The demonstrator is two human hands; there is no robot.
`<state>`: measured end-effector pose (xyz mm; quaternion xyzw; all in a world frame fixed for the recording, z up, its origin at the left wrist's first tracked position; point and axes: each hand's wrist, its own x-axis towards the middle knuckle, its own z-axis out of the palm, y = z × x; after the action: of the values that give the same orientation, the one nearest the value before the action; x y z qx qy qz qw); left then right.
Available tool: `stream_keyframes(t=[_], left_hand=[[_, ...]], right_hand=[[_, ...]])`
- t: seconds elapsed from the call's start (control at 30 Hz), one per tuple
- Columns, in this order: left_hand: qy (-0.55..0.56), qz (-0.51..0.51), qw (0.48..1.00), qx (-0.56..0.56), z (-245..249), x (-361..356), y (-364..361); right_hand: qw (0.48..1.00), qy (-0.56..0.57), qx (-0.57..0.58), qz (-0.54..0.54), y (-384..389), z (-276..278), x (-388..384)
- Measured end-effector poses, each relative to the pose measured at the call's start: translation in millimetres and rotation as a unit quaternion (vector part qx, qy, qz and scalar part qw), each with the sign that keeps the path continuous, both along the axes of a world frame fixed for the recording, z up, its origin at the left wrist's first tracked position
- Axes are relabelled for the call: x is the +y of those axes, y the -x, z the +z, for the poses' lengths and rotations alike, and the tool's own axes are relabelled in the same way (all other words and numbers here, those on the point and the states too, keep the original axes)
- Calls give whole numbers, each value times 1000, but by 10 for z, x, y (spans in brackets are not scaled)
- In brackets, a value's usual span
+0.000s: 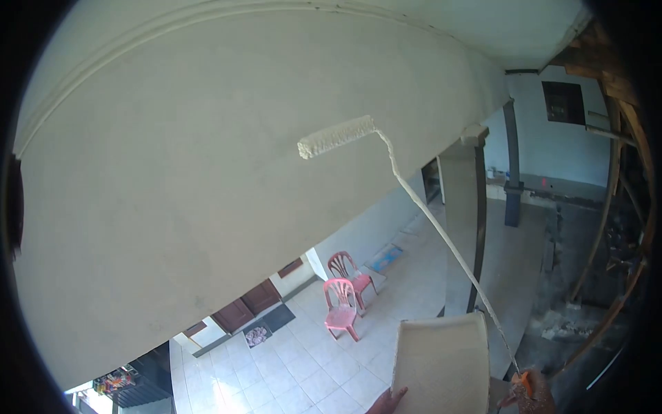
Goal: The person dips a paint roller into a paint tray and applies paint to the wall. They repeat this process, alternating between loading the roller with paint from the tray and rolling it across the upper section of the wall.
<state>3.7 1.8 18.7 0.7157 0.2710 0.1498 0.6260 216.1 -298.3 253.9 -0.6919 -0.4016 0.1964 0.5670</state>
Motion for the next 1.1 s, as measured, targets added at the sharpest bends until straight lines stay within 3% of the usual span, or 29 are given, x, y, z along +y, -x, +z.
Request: stream_keyframes(t=[0.03,0.1,0.23,0.3,0.33,0.4,0.47,0.6,0.63,0.67,0.73,0.77,0.8,0.83,0.9,0.93,1.1], left_hand=[[12,41,999,24,11,-20,-11],[44,122,989,74,-5,-119,-81],[115,259,942,178,19,-296,-148],[193,245,943,114,469,-392,-76],[232,236,940,80,620,-397,-64],[205,227,948,87,405,-349,-101],[201,235,949,67,112,-288,-136],[230,284,931,-15,-548,-223,-231],[177,258,948,56,-237,-255,-192],[29,314,941,122,-509,-264,-273],[-262,399,845,242,-1158,-339,-512],[-42,401,911,87,-1151,-352,-456],[183,373,907,-74,-1101,-356,-325],[393,317,832,-229,-938,-354,-197],[255,241,936,6,-235,-236,-109],[176,193,957,124,32,-184,-97],[169,183,963,103,0,-253,-124]], right_hand=[[996,-5,72,51,66,278,199],[994,-40,105,4,-97,16,515],[982,-89,157,56,-24,423,1102],[994,-86,46,46,-178,341,1428],[992,-81,-89,23,-367,197,1649],[985,-85,-146,23,-369,349,1804],[992,-103,9,68,-55,1035,1934],[989,-124,-6,83,-15,1286,2262],[987,-134,-20,86,-29,1304,2360],[985,-144,-32,89,-27,1326,2405],[988,-131,-34,79,16,1415,2415],[989,-122,-36,73,41,1476,2436],[988,-125,-48,79,50,1520,2462],[987,-127,-58,84,54,1552,2496],[985,-130,-59,93,69,1595,2569],[985,-131,-50,97,81,1620,2611],[981,-135,-132,54,144,1739,2624]])
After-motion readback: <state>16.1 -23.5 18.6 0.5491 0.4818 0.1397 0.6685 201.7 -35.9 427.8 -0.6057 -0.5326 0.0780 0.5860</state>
